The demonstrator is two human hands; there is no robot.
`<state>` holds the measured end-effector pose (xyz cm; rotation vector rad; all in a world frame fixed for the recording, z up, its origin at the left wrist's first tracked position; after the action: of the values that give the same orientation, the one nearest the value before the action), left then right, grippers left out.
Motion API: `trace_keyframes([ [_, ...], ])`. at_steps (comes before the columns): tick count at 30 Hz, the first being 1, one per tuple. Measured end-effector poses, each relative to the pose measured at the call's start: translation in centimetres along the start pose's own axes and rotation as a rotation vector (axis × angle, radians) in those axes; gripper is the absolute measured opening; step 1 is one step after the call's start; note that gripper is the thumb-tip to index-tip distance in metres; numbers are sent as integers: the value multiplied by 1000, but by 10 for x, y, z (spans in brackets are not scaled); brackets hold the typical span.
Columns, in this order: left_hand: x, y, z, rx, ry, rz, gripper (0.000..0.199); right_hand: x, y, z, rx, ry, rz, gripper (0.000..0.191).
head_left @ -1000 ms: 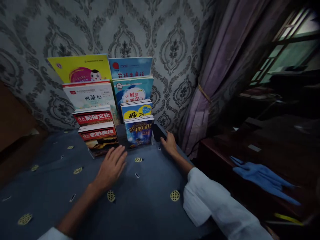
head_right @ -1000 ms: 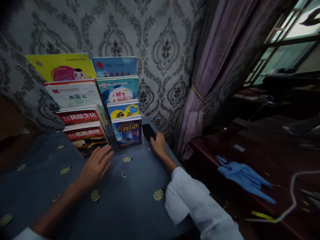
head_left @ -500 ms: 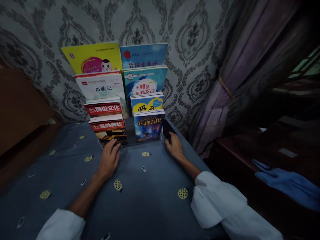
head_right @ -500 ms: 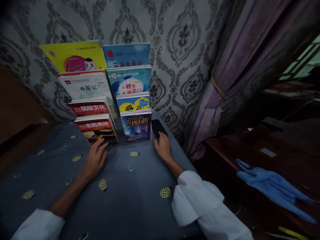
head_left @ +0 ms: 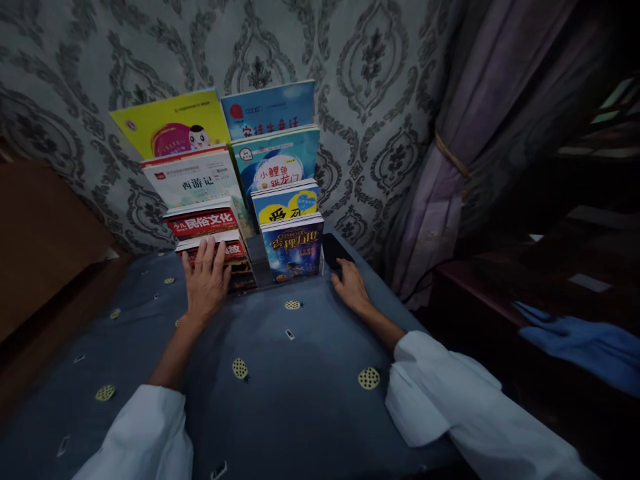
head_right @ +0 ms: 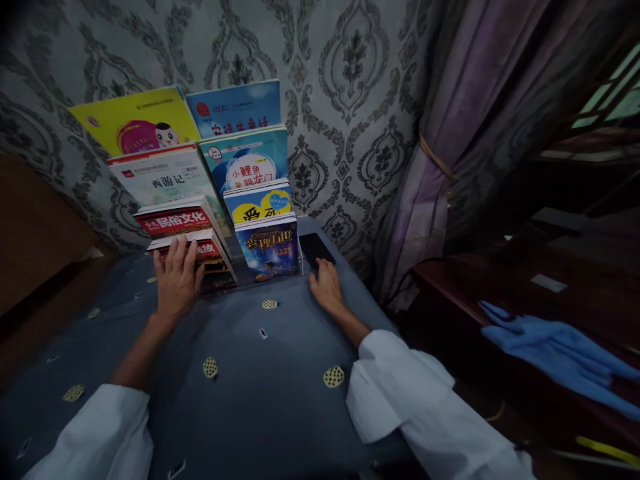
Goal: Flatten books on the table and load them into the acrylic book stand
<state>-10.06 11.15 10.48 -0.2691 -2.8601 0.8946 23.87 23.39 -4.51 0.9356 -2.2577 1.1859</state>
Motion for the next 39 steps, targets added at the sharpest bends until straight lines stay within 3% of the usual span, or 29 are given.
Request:
trace_keyframes([
  [8,1,6,-7,-20,7,-23,52,10,-6,1,-24,25,-35,49],
  [13,2,5,-7,-17,-1,-3,52,30,-28,3,-63,23,-67,33],
  [17,9,-2,-7,-51,-34,-5,49,90,-40,20,-9,-84,-155,22],
  [19,17,-7,-7,-98,-88,-7,53,140,-34,33,79,-271,-300,25],
  [22,32,-11,-5,-172,-207,51,67,206,-13,42,206,-459,-427,41],
  [25,43,-8,0,-205,-299,159,74,238,15,27,199,-393,-462,52],
  [30,54,0,7,-241,-397,241,75,252,46,3,137,-280,-493,59],
  [39,58,2,8,-242,-460,272,70,256,43,1,137,-279,-538,55],
])
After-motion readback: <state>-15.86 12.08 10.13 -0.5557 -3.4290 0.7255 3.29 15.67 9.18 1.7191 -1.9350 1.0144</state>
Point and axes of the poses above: each hand's wrist, its own z-axis away from the middle knuckle, its own y-axis out of the palm, x = y × z, the point moved 6 cm from there along -z, towards the middle knuckle, and after that the axes turned 1 degree about -x, right-handed, at the moved point
